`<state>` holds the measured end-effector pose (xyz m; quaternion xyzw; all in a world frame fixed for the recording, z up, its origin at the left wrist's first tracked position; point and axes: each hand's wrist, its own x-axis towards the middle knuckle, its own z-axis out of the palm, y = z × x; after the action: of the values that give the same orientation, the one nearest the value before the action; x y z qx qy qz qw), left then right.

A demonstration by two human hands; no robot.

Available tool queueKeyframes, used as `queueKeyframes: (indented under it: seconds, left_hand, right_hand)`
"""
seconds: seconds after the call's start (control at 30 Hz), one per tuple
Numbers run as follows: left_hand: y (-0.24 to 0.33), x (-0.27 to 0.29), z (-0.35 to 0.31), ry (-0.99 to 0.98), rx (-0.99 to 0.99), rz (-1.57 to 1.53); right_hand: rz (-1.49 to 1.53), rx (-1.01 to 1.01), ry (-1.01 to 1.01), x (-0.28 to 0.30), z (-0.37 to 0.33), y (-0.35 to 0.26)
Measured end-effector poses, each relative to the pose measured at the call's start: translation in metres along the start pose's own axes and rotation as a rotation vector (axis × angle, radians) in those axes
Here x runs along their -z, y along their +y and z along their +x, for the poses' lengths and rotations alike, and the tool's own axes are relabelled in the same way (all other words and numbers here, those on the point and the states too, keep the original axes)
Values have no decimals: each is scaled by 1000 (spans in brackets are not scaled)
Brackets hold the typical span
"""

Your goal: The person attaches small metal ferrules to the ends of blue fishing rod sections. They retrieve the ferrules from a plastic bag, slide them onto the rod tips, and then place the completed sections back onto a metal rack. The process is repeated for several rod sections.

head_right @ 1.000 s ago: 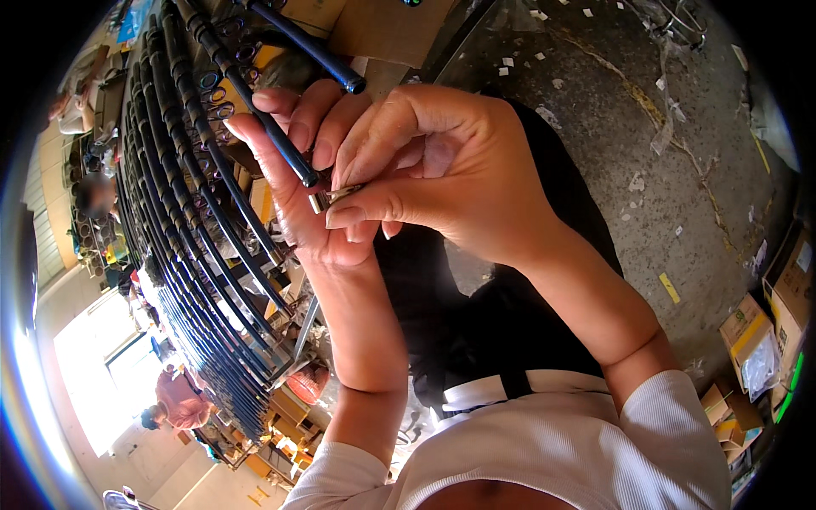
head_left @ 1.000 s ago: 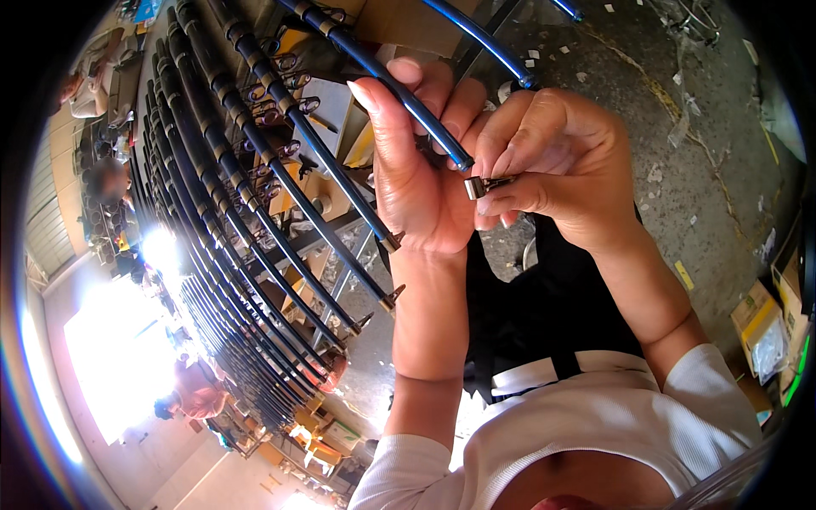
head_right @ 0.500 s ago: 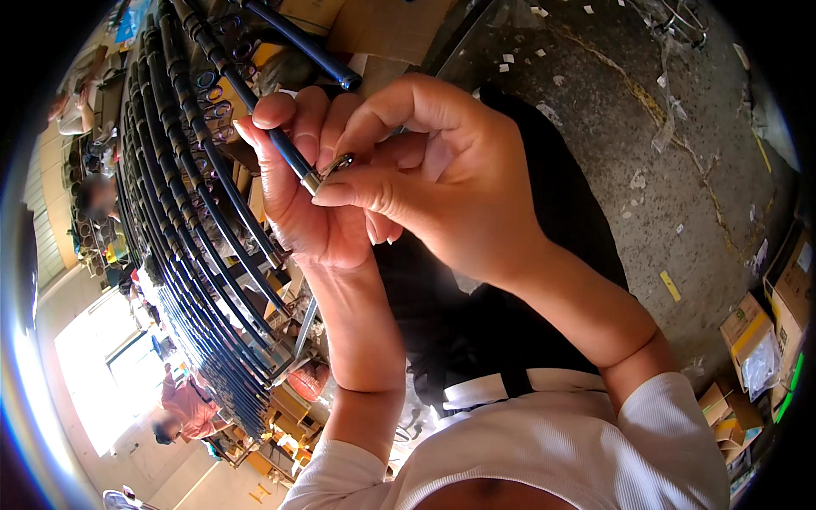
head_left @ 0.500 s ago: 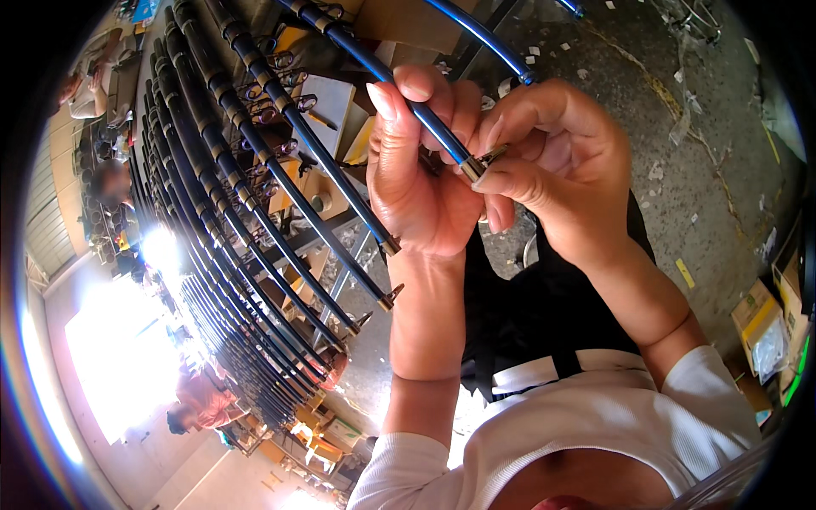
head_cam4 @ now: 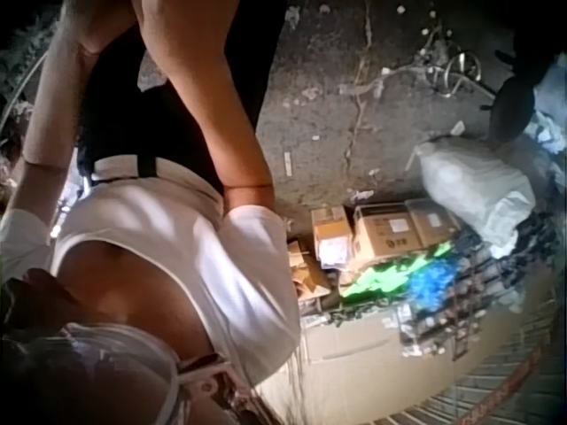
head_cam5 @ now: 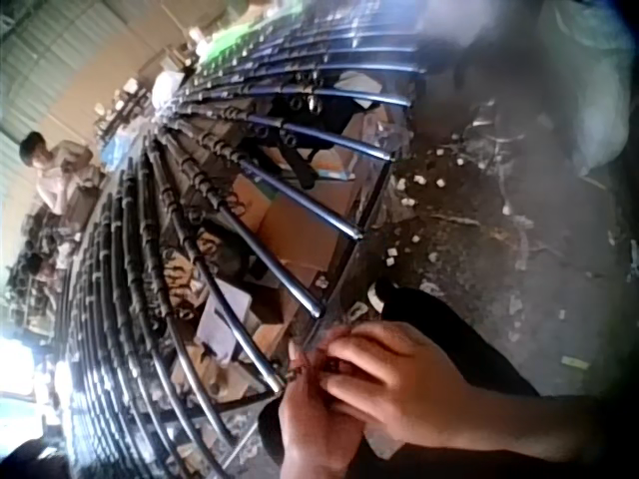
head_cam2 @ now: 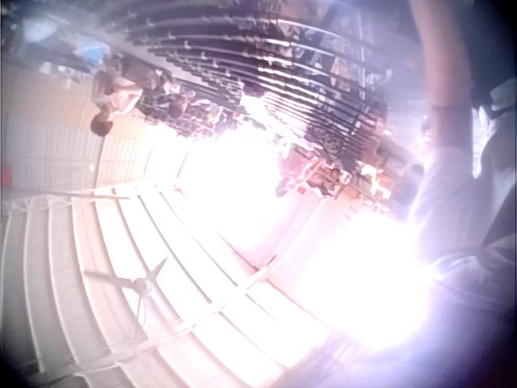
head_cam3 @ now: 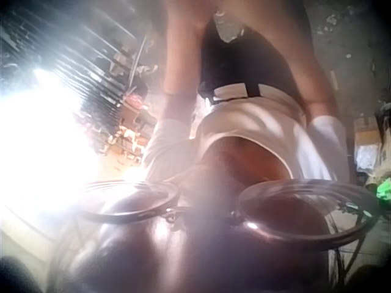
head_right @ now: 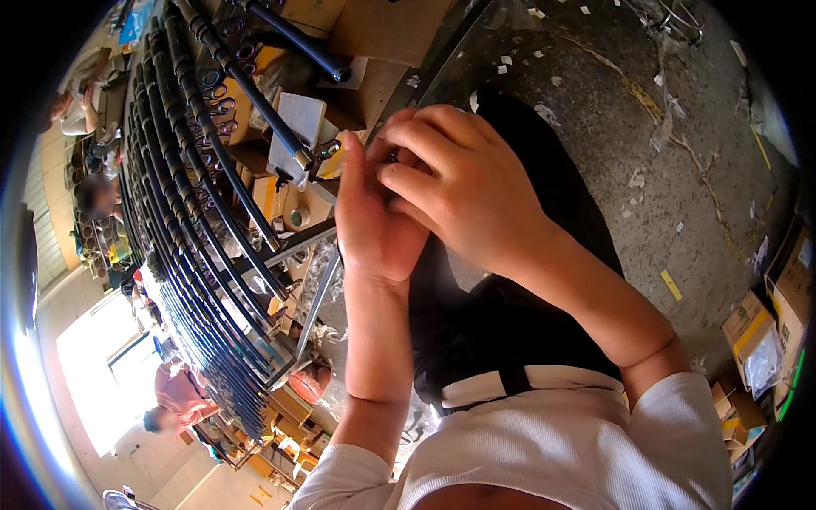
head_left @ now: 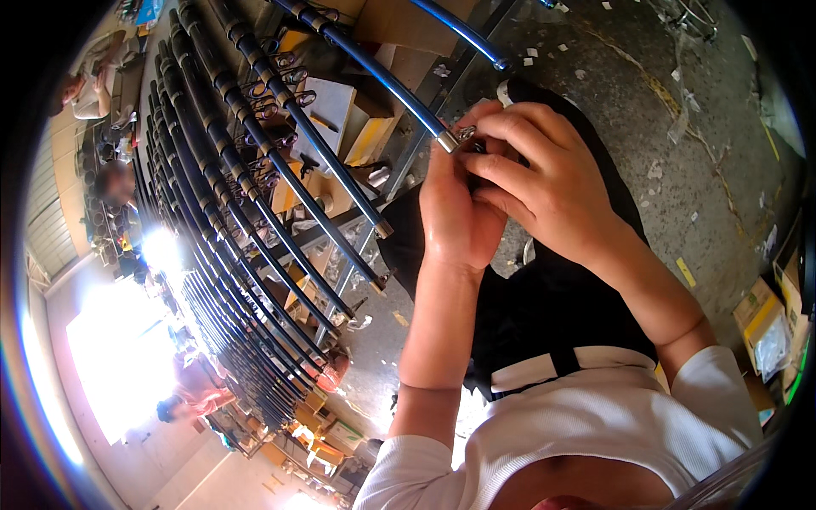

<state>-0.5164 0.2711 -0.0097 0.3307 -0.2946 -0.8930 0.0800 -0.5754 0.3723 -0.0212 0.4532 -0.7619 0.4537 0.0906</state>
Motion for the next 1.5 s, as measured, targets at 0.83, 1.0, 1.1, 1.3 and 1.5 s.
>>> queueKeyframes:
  seconds: [0.83, 1.0, 1.1, 1.3, 1.5]
  left_hand:
    - [17, -21, 38, -496, -87, -178]
    - [31, -46, 45, -510, -168, -148]
    - [33, -48, 45, -513, -221, -88]
    - [34, -47, 46, -577, -210, -90]
    - [36, -43, 45, -561, -273, -23]
  right_hand:
    - [1494, -447, 164, 32, 23, 24]
    - [1485, -462, 202, 23, 40, 24]
    - [1461, -387, 202, 21, 45, 25]
    - [1409, -395, 175, 20, 44, 27]
    - [1498, -464, 169, 20, 46, 22]
